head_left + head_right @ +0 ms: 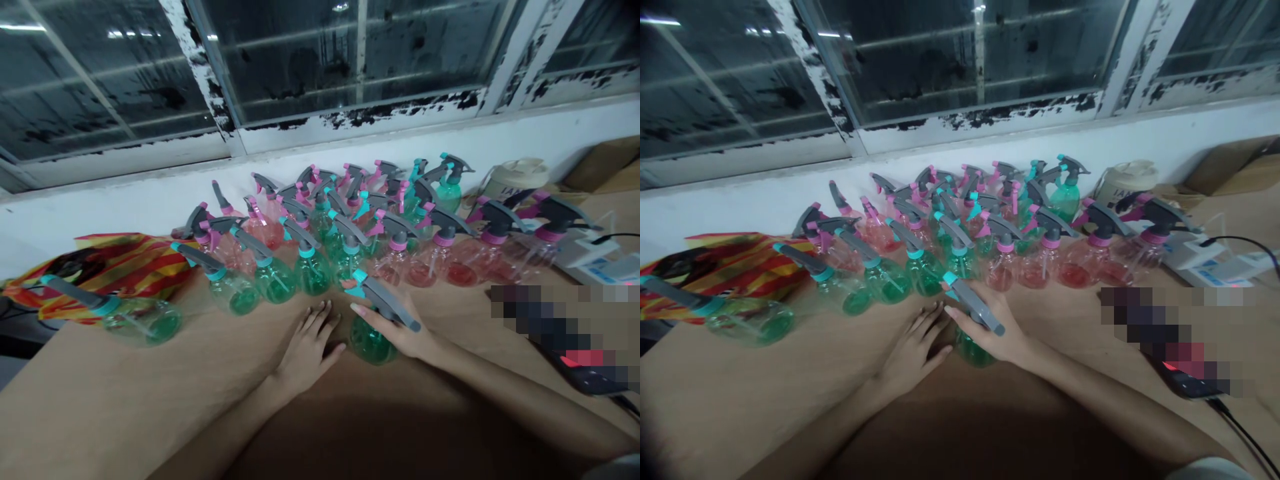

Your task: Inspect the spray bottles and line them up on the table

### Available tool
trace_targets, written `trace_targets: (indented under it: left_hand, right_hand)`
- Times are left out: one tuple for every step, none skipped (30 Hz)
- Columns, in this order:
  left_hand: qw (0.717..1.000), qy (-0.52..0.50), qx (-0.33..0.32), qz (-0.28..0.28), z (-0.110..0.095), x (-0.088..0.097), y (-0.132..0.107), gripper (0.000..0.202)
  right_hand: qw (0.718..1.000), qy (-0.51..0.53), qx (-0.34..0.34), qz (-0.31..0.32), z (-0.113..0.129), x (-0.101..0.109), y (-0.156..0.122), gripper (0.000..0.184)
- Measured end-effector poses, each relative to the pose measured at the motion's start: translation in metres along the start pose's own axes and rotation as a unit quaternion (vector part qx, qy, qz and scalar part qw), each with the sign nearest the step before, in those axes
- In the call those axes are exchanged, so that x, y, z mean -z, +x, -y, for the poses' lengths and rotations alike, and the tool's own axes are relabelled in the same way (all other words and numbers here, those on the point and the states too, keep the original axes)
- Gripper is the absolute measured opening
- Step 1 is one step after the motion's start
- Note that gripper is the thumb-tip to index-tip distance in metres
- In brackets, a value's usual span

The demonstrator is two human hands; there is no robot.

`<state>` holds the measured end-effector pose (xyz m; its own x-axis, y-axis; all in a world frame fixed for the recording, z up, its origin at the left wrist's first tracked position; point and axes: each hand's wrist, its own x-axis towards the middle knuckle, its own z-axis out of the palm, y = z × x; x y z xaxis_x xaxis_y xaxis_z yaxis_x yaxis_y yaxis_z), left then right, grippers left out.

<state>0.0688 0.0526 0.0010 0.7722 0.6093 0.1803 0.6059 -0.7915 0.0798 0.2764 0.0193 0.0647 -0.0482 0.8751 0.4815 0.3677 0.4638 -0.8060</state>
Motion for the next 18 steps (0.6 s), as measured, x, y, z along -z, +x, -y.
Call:
trace_targets:
  left_hand:
    - [1.0, 0.002, -0.001, 0.0, -0.0002, 0.0006, 0.0001, 0.05]
    - [1.0, 0.003, -0.001, 0.0, -0.0004, 0.0011, 0.0002, 0.05]
    - [1.0, 0.004, -0.002, 0.0, -0.0004, 0.0014, 0.0002, 0.05]
    - [1.0, 0.005, -0.002, -0.001, -0.0004, 0.0014, 0.0003, 0.05]
    - [1.0, 0.006, -0.003, -0.002, -0.0003, 0.0011, 0.0004, 0.05]
    - [1.0, 0.006, -0.004, -0.002, -0.0001, 0.0007, 0.0004, 0.05]
    - [1.0, 0.006, -0.004, -0.002, 0.0001, 0.0002, 0.0004, 0.051]
    - [1.0, 0.006, -0.004, -0.002, 0.0002, -0.0003, 0.0004, 0.051]
    - [1.0, 0.006, -0.004, -0.003, 0.0003, -0.0008, 0.0003, 0.051]
    - [1.0, 0.006, -0.003, -0.003, 0.0003, -0.0012, 0.0002, 0.051]
    - [1.0, 0.006, -0.003, -0.003, 0.0002, -0.0014, 0.0002, 0.05]
    - [1.0, 0.006, -0.002, -0.003, 0.0001, -0.0015, 0.0001, 0.05]
    - [1.0, 0.006, -0.002, -0.003, 0.0, -0.0014, 0.0, 0.05]
    - [1.0, 0.006, -0.001, -0.002, -0.0002, -0.0013, -0.0001, 0.05]
    - [1.0, 0.006, -0.001, -0.002, -0.0002, -0.0012, -0.0001, 0.049]
    - [1.0, 0.006, -0.001, -0.002, -0.0003, -0.0011, -0.0001, 0.049]
    - [1.0, 0.006, -0.001, -0.002, -0.0002, -0.0011, 0.0, 0.049]
    - [1.0, 0.005, -0.001, -0.003, -0.0001, -0.0012, 0.0, 0.049]
  right_hand:
    - [1.0, -0.003, 0.001, 0.0, -0.0005, -0.0002, 0.0, 0.025]
    - [1.0, -0.007, 0.002, -0.001, -0.0009, -0.0004, -0.0002, 0.024]
    - [1.0, -0.012, 0.004, -0.001, -0.0013, -0.0005, -0.0005, 0.024]
    - [1.0, -0.016, 0.005, -0.002, -0.0017, -0.0005, -0.0008, 0.025]
    - [1.0, -0.019, 0.006, -0.004, -0.002, -0.0005, -0.0012, 0.027]
    - [1.0, -0.02, 0.006, -0.006, -0.0024, -0.0006, -0.0016, 0.029]
    - [1.0, -0.019, 0.005, -0.008, -0.0027, -0.0008, -0.0019, 0.031]
    - [1.0, -0.017, 0.004, -0.009, -0.003, -0.001, -0.0021, 0.032]
    - [1.0, -0.016, 0.003, -0.009, -0.0032, -0.0012, -0.0022, 0.032]
    - [1.0, -0.014, 0.003, -0.008, -0.0033, -0.0014, -0.0022, 0.032]
    - [1.0, -0.012, 0.004, -0.007, -0.0033, -0.0015, -0.0021, 0.033]
    - [1.0, -0.01, 0.004, -0.007, -0.0032, -0.0016, -0.002, 0.032]
    - [1.0, -0.01, 0.005, -0.007, -0.0031, -0.0016, -0.0019, 0.032]
    - [1.0, -0.01, 0.006, -0.007, -0.0031, -0.0015, -0.0019, 0.031]
    - [1.0, -0.01, 0.006, -0.009, -0.0031, -0.0014, -0.002, 0.03]
    - [1.0, -0.01, 0.006, -0.01, -0.0033, -0.0013, -0.0022, 0.03]
    - [1.0, -0.01, 0.006, -0.011, -0.0035, -0.0014, -0.0024, 0.029]
    - [1.0, -0.009, 0.006, -0.012, -0.0039, -0.0015, -0.0028, 0.028]
